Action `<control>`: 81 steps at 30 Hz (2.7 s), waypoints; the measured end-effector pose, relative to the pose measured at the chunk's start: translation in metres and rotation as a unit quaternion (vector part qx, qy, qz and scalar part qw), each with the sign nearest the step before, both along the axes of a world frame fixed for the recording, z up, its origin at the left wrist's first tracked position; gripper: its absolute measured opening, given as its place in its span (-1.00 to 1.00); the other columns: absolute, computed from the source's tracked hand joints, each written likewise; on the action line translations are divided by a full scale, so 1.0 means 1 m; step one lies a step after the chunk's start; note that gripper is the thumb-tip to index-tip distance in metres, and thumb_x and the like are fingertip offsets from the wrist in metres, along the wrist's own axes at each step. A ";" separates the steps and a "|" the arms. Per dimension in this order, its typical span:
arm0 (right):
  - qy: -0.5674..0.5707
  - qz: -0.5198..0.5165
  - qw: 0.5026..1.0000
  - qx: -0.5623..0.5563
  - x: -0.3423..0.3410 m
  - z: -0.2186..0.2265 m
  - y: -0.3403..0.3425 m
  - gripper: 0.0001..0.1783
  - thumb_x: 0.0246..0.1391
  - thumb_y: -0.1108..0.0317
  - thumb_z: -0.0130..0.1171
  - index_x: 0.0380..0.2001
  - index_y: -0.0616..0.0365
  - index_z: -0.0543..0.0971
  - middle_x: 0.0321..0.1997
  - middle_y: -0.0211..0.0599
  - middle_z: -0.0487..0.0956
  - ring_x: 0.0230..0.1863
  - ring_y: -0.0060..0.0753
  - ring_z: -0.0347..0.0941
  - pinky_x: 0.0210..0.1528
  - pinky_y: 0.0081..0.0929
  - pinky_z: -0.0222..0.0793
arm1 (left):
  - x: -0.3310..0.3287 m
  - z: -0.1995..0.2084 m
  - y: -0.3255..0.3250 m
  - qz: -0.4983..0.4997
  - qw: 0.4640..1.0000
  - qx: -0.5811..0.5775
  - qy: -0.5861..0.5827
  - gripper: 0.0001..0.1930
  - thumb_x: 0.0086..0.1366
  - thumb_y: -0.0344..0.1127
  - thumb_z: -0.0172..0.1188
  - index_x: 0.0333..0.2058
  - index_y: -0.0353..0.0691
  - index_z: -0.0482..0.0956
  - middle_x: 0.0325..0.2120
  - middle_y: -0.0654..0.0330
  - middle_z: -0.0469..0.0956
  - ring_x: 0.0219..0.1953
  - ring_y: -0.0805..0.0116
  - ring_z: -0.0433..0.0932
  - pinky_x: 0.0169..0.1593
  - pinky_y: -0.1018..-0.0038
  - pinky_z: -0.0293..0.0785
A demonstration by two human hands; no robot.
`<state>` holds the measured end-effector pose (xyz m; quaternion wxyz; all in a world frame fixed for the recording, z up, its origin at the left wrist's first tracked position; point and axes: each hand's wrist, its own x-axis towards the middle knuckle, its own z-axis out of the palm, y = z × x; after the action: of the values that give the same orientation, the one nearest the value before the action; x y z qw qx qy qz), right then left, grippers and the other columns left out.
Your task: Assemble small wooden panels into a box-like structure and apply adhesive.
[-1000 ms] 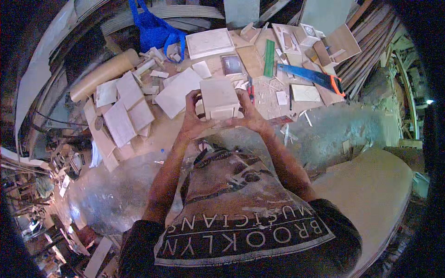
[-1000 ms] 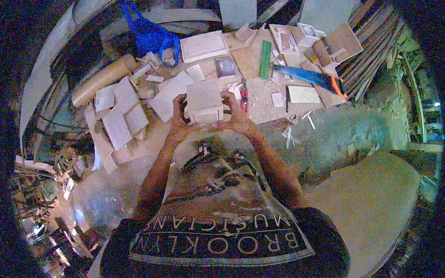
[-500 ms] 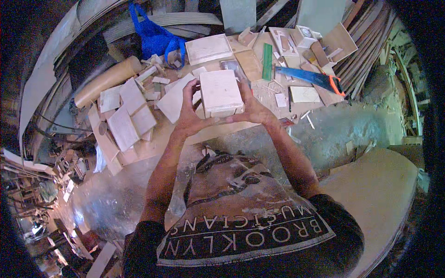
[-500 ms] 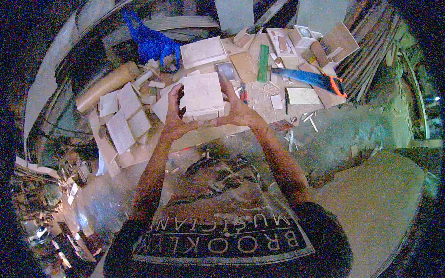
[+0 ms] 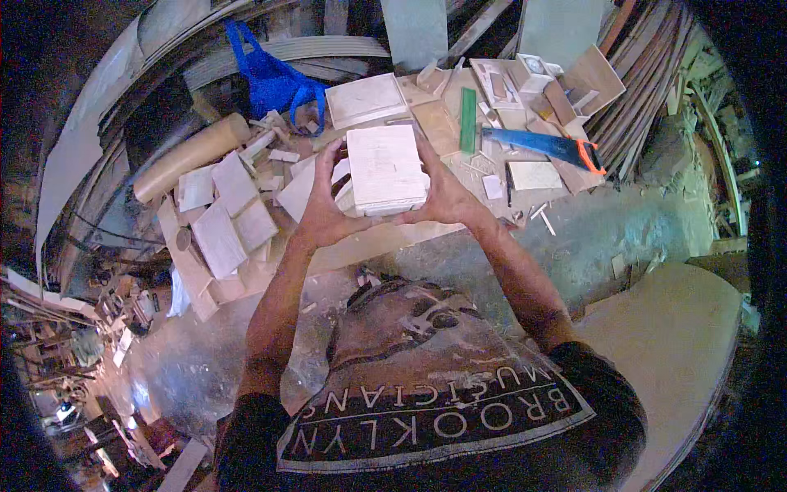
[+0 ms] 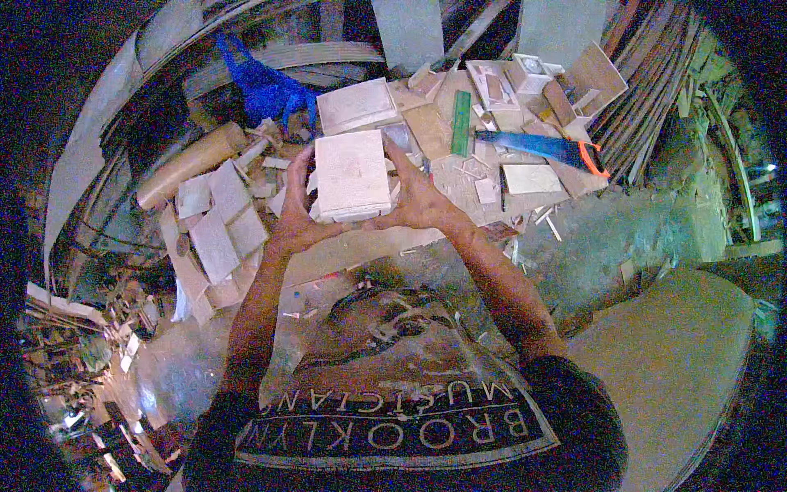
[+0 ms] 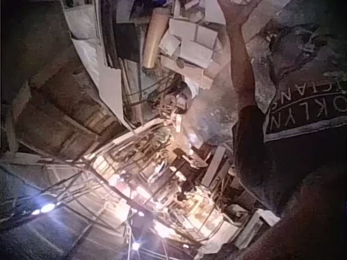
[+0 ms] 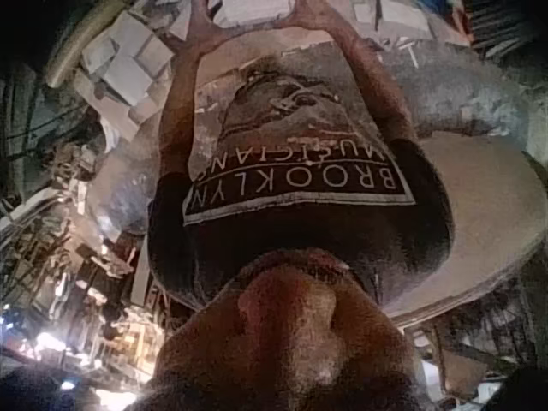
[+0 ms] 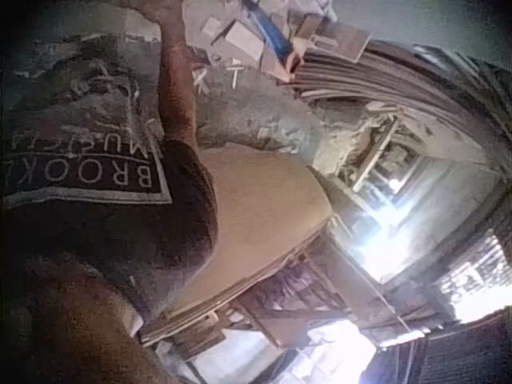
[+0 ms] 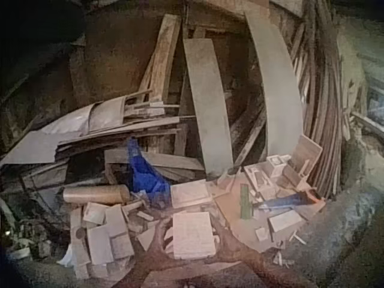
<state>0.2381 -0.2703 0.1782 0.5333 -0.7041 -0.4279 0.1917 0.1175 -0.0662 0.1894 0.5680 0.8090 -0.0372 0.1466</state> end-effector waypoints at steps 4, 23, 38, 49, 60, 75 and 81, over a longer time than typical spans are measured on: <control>0.042 0.003 0.999 0.005 0.000 0.001 0.001 0.58 -0.64 0.17 0.67 0.41 0.14 -0.19 0.45 -0.06 0.00 0.45 -0.10 -0.07 0.42 -0.09 -0.07 | 0.001 -0.001 0.003 -0.004 1.000 -0.020 0.022 0.27 -0.36 -0.23 0.62 0.32 -0.10 -0.07 0.22 0.06 0.13 0.28 0.10 0.16 0.26 0.06 0.24; 0.006 -0.044 0.991 0.122 -0.004 -0.010 0.019 -0.77 0.02 0.49 0.31 -0.20 0.09 0.69 0.16 -0.23 0.44 0.20 -0.28 0.33 0.20 -0.34 0.26 | -0.001 -0.057 0.025 -0.026 0.927 -0.319 0.195 0.05 -0.25 -0.43 0.50 0.26 -0.15 0.10 0.07 0.06 0.36 0.14 0.12 0.35 0.18 0.18 0.37; 0.331 -0.045 0.941 -0.047 -0.033 -0.036 0.041 0.07 -0.06 0.18 0.34 0.42 -0.13 -0.08 0.34 0.15 0.16 0.33 0.01 0.13 0.36 -0.11 0.04 | -0.012 -0.067 0.052 0.066 0.850 -0.363 0.376 -0.02 -0.15 -0.26 0.48 0.25 -0.09 0.10 0.01 0.04 0.41 0.08 0.10 0.42 0.06 0.07 0.38; 0.371 -0.092 0.924 -0.012 -0.065 -0.074 0.054 0.22 -0.12 0.35 0.36 0.43 -0.15 -0.27 0.33 0.20 0.16 0.28 -0.01 0.21 0.28 -0.11 0.18 | -0.030 -0.085 0.067 0.047 0.850 -0.365 0.376 -0.01 -0.17 -0.21 0.52 0.23 -0.15 0.11 0.02 0.05 0.40 0.05 0.12 0.44 0.05 0.09 0.40; 0.195 -0.076 0.977 -0.047 -0.055 -0.069 0.041 0.42 -0.30 0.30 0.51 0.41 -0.04 -0.35 0.30 0.10 0.22 0.27 0.01 0.23 0.29 -0.07 0.16 | -0.024 -0.108 0.054 -0.034 0.894 -0.381 0.231 0.10 -0.23 -0.41 0.52 0.30 -0.17 0.01 0.12 0.05 0.33 0.19 0.10 0.32 0.22 0.16 0.28; -0.031 -0.051 0.993 -0.098 -0.028 -0.044 0.028 0.45 -0.38 0.12 0.58 0.38 0.28 -0.24 0.40 0.19 0.03 0.43 0.11 -0.03 0.42 -0.13 -0.08 | -0.027 -0.119 0.032 -0.003 0.818 -0.512 0.264 -0.01 -0.14 -0.57 0.30 0.32 -0.22 0.03 0.16 0.02 0.33 0.18 0.08 0.36 0.20 0.20 0.37; -0.009 -0.049 0.994 -0.092 -0.020 -0.029 0.026 0.42 -0.31 0.08 0.55 0.38 0.30 -0.25 0.40 0.22 0.06 0.43 0.12 -0.03 0.41 -0.13 -0.06 | -0.022 -0.122 0.021 0.013 0.790 -0.580 0.198 -0.18 -0.06 -0.48 0.27 0.24 -0.32 0.15 0.08 0.01 0.41 0.13 0.09 0.43 0.19 0.22 0.39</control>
<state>0.2178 -0.2447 0.1492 0.4709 -0.7723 -0.3781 0.1971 0.0951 -0.0453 0.0670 0.9234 0.3394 0.1788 -0.0159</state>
